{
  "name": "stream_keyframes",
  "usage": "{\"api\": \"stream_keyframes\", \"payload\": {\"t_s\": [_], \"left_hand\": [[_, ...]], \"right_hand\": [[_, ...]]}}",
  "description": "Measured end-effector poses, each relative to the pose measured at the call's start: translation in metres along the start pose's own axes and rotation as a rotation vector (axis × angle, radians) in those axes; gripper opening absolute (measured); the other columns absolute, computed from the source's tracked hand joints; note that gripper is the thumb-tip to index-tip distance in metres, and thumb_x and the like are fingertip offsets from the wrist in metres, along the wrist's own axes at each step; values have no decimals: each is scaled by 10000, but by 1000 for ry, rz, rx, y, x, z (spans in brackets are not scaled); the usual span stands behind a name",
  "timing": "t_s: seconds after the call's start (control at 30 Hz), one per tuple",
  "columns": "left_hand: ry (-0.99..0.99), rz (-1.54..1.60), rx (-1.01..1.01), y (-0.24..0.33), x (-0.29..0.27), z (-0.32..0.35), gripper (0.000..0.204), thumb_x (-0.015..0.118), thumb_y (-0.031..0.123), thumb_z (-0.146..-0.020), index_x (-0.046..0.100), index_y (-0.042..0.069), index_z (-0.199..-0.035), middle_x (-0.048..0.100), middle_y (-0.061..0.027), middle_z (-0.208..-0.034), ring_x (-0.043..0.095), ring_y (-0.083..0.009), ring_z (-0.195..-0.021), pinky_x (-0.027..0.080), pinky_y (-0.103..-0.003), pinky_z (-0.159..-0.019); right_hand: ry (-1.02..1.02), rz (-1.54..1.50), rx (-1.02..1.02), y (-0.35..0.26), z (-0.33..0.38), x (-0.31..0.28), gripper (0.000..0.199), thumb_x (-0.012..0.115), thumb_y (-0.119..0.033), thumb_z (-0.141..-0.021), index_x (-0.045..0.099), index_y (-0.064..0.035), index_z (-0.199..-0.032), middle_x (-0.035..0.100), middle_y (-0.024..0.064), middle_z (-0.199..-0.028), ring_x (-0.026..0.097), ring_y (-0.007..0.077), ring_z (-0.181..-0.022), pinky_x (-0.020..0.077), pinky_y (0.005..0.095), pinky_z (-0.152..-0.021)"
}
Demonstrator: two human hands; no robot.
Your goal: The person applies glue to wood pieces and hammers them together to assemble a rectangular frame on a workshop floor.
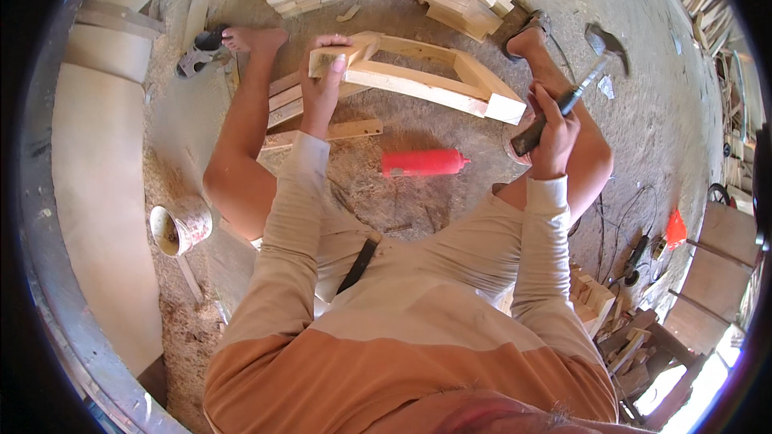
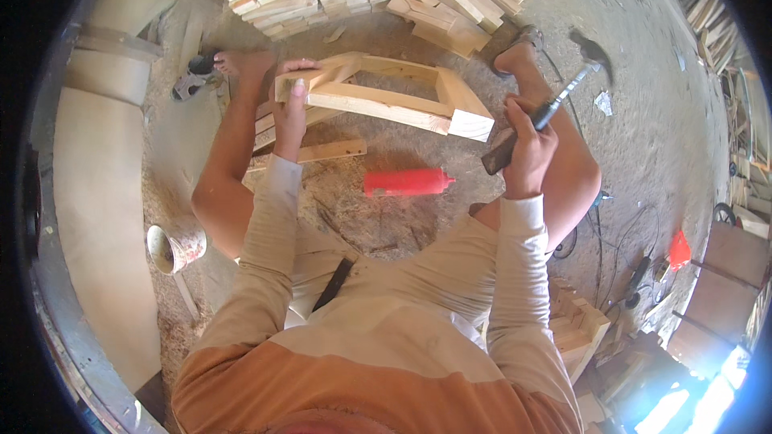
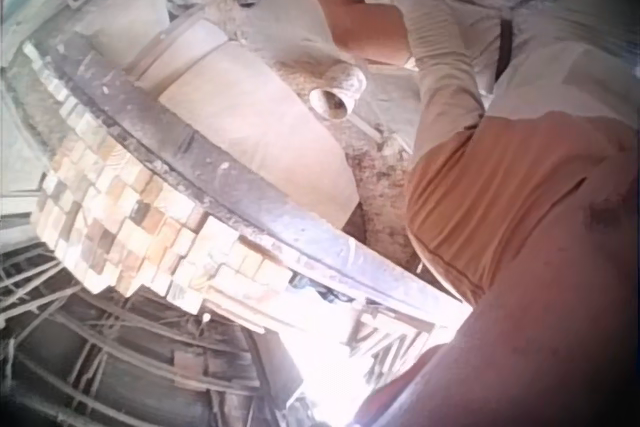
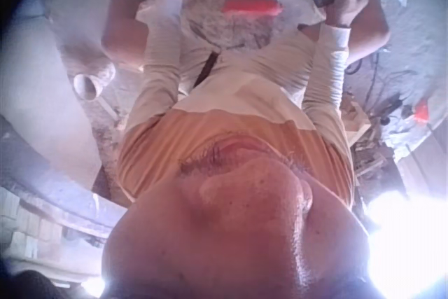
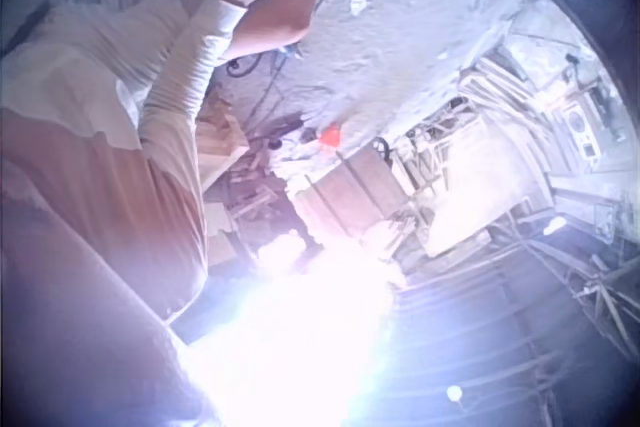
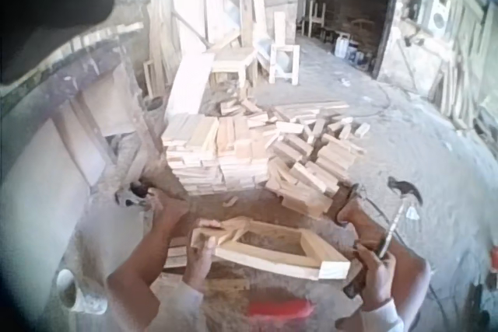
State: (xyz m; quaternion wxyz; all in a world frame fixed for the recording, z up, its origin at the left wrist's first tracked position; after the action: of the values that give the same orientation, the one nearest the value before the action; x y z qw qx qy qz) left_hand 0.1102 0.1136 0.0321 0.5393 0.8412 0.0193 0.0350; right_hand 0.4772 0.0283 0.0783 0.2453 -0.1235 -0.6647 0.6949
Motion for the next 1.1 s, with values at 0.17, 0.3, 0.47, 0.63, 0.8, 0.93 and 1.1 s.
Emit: {"api": "stream_keyframes", "payload": {"t_s": [0.17, 0.3, 0.47, 0.63, 0.8, 0.93, 1.1], "left_hand": [[6, 2, -27, 4, -1, -2, 299, 638, 268, -869, 623, 25, -1043, 678, -79, -1015, 617, -164, -978, 475, -323, -902], [-10, -9, -74, 6, 2, -9, 294, 652, 278, -874, 631, 35, -1038, 680, -63, -995, 617, -140, -942, 488, -301, -855], [29, 13, -104, 4, 8, -25, 299, 655, 317, -914, 642, 32, -1001, 688, -55, -934, 622, -131, -857, 499, -292, -785], [59, -154, -239, -5, 12, -62, 401, 693, 404, -909, 684, 28, -1048, 714, -77, -960, 655, -169, -873, 516, -316, -787], [85, 41, -228, 2, 48, -104, 584, 702, 444, -901, 621, -35, -1225, 657, -106, -1158, 587, -171, -1067, 451, -322, -944], [-166, 71, -301, -70, 6, -142, 616, 638, 335, -976, 452, -38, -1430, 570, -148, -1349, 521, -250, -1275, 385, -351, -1097], [-479, -151, -84, 25, 97, -121, 457, 824, 104, -810, 629, -30, -1200, 701, -97, -1117, 666, -196, -1005, 518, -333, -938]], "right_hand": [[-39, 222, -139, -39, 59, 3, 246, 669, -43, -915, 651, 83, -1125, 688, 102, -888, 665, 152, -754, 528, 246, -696], [-339, 251, -2, -52, 96, -25, 257, 681, -15, -900, 643, 65, -1142, 637, 44, -732, 601, 116, -586, 479, 225, -567], [-877, 777, -50, -45, 113, -10, 255, 723, -77, -860, 658, 26, -1085, 654, 88, -731, 632, 211, -591, 512, 346, -579], [-1100, 1327, -196, 54, 143, 40, 222, 695, -180, -814, 670, -7, -952, 688, 214, -830, 688, 396, -811, 543, 480, -730], [-1287, 1402, -191, 128, 167, 62, 237, 669, -135, -795, 673, -28, -1007, 690, 213, -933, 682, 382, -915, 544, 499, -790], [-1221, 1107, -422, 130, 178, 58, 285, 687, -170, -804, 665, -30, -1051, 674, 212, -1055, 646, 379, -1044, 526, 506, -860], [-1096, 1107, -211, 100, 146, 37, 389, 703, -163, -801, 634, -64, -1170, 656, 192, -1103, 621, 382, -1088, 507, 501, -910]]}}
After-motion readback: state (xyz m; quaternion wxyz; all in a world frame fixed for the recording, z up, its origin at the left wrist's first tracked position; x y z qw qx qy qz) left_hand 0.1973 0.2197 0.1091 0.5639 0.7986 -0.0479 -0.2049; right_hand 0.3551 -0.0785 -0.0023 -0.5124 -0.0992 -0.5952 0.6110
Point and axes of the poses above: each hand's wrist, its own z-axis away from the middle knuckle, its own x-axis out of the palm, y = z × x, the point moved 2 cm from there along -z, towards the middle knuckle
